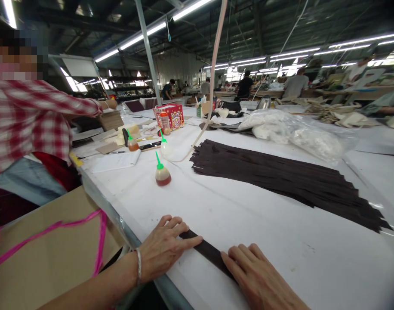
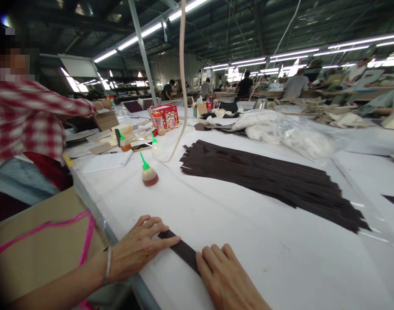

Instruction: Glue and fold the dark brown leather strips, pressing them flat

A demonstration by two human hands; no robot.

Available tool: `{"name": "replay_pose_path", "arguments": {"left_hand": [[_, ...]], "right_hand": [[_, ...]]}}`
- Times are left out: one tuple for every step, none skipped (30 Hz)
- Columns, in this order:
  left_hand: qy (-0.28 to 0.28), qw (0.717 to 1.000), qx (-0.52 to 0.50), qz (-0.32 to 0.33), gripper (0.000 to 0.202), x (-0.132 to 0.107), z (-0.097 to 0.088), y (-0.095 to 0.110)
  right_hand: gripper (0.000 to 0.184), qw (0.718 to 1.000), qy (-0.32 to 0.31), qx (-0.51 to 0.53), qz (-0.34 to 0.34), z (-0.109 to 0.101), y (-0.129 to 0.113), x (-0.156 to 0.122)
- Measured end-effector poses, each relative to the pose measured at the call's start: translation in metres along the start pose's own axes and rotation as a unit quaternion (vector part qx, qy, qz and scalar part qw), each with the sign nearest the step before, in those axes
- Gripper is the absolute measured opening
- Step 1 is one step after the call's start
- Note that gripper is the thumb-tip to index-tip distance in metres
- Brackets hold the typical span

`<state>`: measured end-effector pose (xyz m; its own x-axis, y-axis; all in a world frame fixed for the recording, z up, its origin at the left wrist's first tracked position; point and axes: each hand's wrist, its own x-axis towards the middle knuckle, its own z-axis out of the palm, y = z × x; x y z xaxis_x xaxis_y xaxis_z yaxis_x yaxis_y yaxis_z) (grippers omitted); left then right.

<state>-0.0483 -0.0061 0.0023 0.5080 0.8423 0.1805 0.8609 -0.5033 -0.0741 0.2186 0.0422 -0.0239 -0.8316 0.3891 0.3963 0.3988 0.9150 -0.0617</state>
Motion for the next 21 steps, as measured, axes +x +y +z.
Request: {"name": "replay_pose_path", "arguments": {"left_hand": [[-0.002, 1.000, -0.001, 0.000, 0.052, 0.000, 0.000, 0.000], [-0.005, 1.000, -0.003, 0.001, 0.052, -0.001, 0.000, -0.001], [-0.006, 1.000, -0.006, 0.002, 0.053, -0.001, 0.000, -0.001], [-0.004, 1.000, -0.007, 0.003, 0.053, 0.000, 0.000, -0.001], [0.004, 1.000, -0.009, 0.003, 0.052, 0.001, -0.001, 0.000], [0.016, 1.000, -0.012, 0.000, 0.050, 0.002, -0.001, 0.002], [0.034, 0.999, -0.017, -0.006, 0.047, 0.005, -0.002, 0.006], [0.058, 0.998, -0.026, -0.018, 0.045, 0.009, -0.003, 0.012], [0.079, 0.996, -0.042, -0.031, 0.043, 0.014, -0.003, 0.020], [0.090, 0.993, -0.066, -0.039, 0.041, 0.019, -0.002, 0.031], [0.088, 0.991, -0.096, -0.040, 0.039, 0.025, -0.001, 0.042], [0.076, 0.988, -0.128, -0.035, 0.037, 0.030, 0.001, 0.054], [0.059, 0.985, -0.157, -0.029, 0.035, 0.034, 0.004, 0.065], [0.042, 0.983, -0.179, -0.021, 0.033, 0.037, 0.008, 0.075], [0.031, 0.981, -0.191, -0.018, 0.031, 0.038, 0.012, 0.083], [0.026, 0.980, -0.194, -0.019, 0.031, 0.039, 0.016, 0.088], [0.026, 0.981, -0.191, -0.021, 0.032, 0.038, 0.020, 0.091], [0.025, 0.982, -0.185, -0.018, 0.035, 0.036, 0.023, 0.092], [0.022, 0.984, -0.178, -0.012, 0.037, 0.035, 0.025, 0.091], [0.016, 0.985, -0.172, -0.005, 0.040, 0.033, 0.026, 0.089], [0.011, 0.986, -0.166, 0.003, 0.042, 0.032, 0.026, 0.087]], "right_hand": [[0.026, 1.000, -0.001, 0.001, 0.001, -0.002, 0.001, -0.003], [0.025, 1.000, -0.001, 0.003, 0.001, -0.003, 0.001, -0.005], [0.024, 1.000, 0.000, 0.004, -0.002, -0.005, 0.002, -0.008], [0.024, 1.000, 0.002, 0.003, -0.005, -0.005, 0.003, -0.010], [0.023, 1.000, 0.002, 0.001, -0.005, -0.006, 0.003, -0.011], [0.023, 1.000, 0.002, -0.003, -0.007, -0.006, 0.004, -0.013], [0.023, 1.000, 0.001, -0.007, -0.008, -0.006, 0.004, -0.014], [0.023, 1.000, -0.002, -0.010, -0.009, -0.005, 0.004, -0.015], [0.023, 1.000, -0.006, -0.013, -0.010, -0.005, 0.003, -0.015], [0.023, 1.000, -0.011, -0.015, -0.010, -0.004, 0.003, -0.016], [0.023, 1.000, -0.015, -0.016, -0.011, -0.003, 0.002, -0.016], [0.022, 1.000, -0.017, -0.017, -0.009, -0.002, 0.001, -0.017], [0.020, 1.000, -0.020, -0.017, -0.005, -0.001, 0.001, -0.017], [0.019, 1.000, -0.024, -0.017, 0.000, -0.001, 0.000, -0.018], [0.017, 0.999, -0.028, -0.019, 0.005, -0.001, -0.001, -0.019], [0.015, 0.999, -0.033, -0.020, 0.007, -0.001, -0.001, -0.019], [0.014, 0.999, -0.040, -0.023, 0.009, -0.003, -0.001, -0.020], [0.013, 0.999, -0.045, -0.027, 0.009, -0.005, -0.001, -0.021], [0.014, 0.998, -0.048, -0.032, 0.008, -0.007, 0.000, -0.023], [0.015, 0.998, -0.049, -0.036, 0.008, -0.009, 0.001, -0.025], [0.016, 0.998, -0.050, -0.038, 0.008, -0.012, 0.002, -0.028]]}}
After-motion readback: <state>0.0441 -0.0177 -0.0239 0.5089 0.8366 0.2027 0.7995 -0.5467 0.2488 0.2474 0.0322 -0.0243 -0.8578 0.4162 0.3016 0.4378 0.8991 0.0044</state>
